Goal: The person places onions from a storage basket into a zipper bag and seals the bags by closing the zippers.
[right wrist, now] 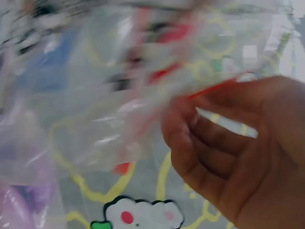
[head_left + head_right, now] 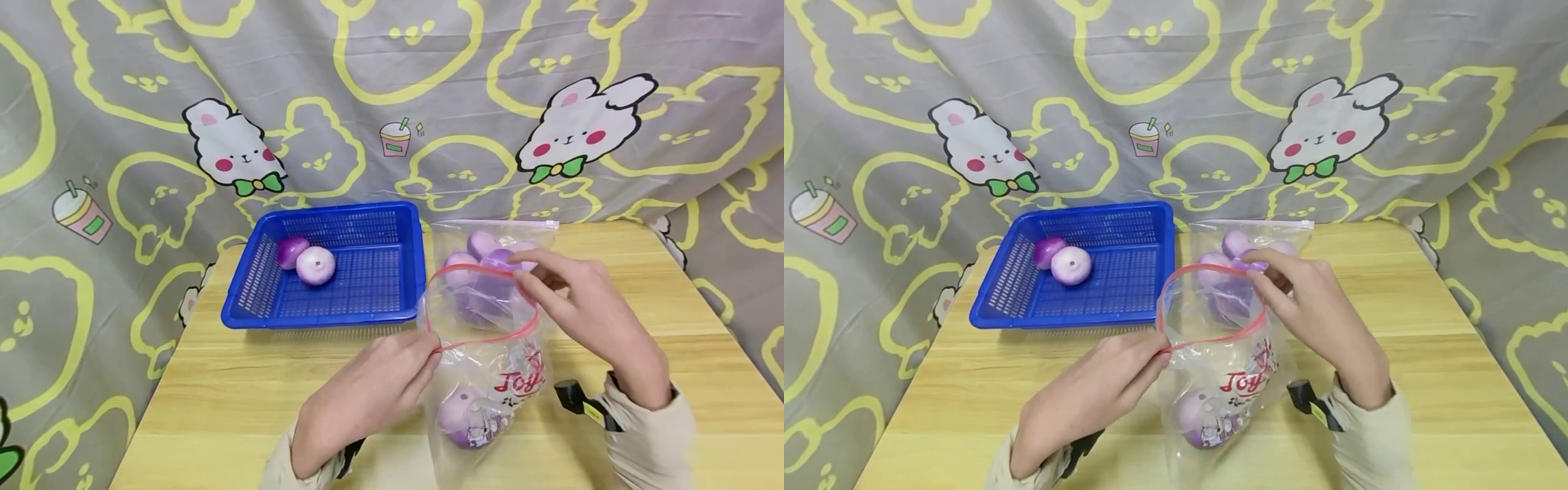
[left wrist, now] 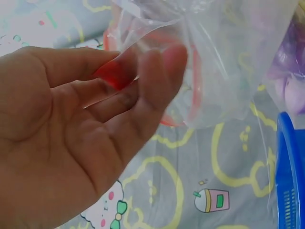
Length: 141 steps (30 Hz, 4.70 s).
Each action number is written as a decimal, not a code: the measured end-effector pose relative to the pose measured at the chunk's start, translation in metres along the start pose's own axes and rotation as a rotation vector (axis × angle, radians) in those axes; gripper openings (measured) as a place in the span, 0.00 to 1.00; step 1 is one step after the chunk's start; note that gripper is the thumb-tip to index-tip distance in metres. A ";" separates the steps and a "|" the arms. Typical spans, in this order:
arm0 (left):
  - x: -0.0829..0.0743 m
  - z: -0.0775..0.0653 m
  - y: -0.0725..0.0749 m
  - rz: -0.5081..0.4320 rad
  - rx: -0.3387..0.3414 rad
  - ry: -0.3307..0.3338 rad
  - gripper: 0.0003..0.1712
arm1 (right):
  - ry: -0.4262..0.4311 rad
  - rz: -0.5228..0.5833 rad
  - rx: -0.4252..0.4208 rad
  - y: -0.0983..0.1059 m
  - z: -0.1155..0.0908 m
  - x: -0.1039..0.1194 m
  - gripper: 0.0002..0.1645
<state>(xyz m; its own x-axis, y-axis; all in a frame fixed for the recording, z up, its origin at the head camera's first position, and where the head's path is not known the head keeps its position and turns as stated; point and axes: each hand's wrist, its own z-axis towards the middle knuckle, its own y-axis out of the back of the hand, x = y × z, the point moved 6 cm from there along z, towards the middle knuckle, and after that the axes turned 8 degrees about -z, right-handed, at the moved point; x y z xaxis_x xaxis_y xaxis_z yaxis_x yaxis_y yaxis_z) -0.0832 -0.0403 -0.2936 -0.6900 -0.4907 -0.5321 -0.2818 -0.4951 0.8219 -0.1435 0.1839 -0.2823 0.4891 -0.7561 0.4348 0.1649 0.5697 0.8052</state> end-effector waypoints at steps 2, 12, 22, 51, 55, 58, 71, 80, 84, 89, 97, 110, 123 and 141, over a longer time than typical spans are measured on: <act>0.000 0.001 0.004 -0.015 -0.046 -0.020 0.10 | 0.013 0.024 0.091 0.001 -0.005 0.002 0.08; -0.004 0.002 0.014 -0.017 -0.099 -0.103 0.11 | -0.063 -0.090 -0.018 0.007 -0.005 -0.014 0.25; -0.014 -0.003 0.012 -0.110 0.010 -0.140 0.13 | 0.069 -0.153 -0.318 0.030 -0.009 -0.004 0.15; -0.023 -0.006 -0.032 0.014 0.373 0.058 0.17 | 0.207 -0.086 -0.135 0.023 -0.029 0.058 0.17; -0.021 -0.007 -0.025 0.010 0.334 0.032 0.16 | 0.201 -0.098 -0.088 0.023 -0.031 0.060 0.20; -0.019 -0.007 -0.016 -0.033 0.299 0.024 0.18 | 0.193 -0.105 -0.079 0.027 -0.035 0.063 0.22; 0.016 -0.013 0.047 -0.206 -0.195 0.011 0.12 | 0.265 -0.047 -0.195 0.033 -0.033 0.071 0.10; 0.063 -0.018 0.072 -0.141 -0.442 0.129 0.10 | 0.274 -0.018 -0.187 0.021 -0.025 0.069 0.10; 0.088 -0.023 0.073 -0.130 -0.472 0.196 0.10 | 0.280 -0.010 -0.172 0.016 -0.023 0.069 0.09; 0.116 -0.028 0.074 -0.100 -0.507 0.236 0.10 | 0.297 0.003 -0.148 0.011 -0.021 0.071 0.07; 0.150 -0.032 0.077 -0.037 -0.574 0.237 0.09 | 0.337 0.025 -0.131 0.002 -0.019 0.078 0.17; 0.200 -0.033 0.072 0.006 -0.574 0.392 0.20 | 0.337 -0.033 -0.096 -0.008 -0.020 0.087 0.13; 0.247 -0.024 0.059 0.132 -0.384 0.503 0.32 | 0.306 -0.075 -0.067 -0.010 -0.018 0.087 0.03; 0.260 -0.028 0.055 0.292 -0.261 0.625 0.34 | 0.284 -0.105 -0.041 -0.010 -0.019 0.084 0.04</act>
<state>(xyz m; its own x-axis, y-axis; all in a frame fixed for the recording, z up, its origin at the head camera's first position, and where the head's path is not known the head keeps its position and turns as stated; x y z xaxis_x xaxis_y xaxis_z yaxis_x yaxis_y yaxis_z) -0.2594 -0.2146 -0.3927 -0.1824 -0.9071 -0.3794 0.0773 -0.3979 0.9141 -0.0876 0.1206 -0.2614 0.6867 -0.6944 0.2151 0.2588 0.5100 0.8203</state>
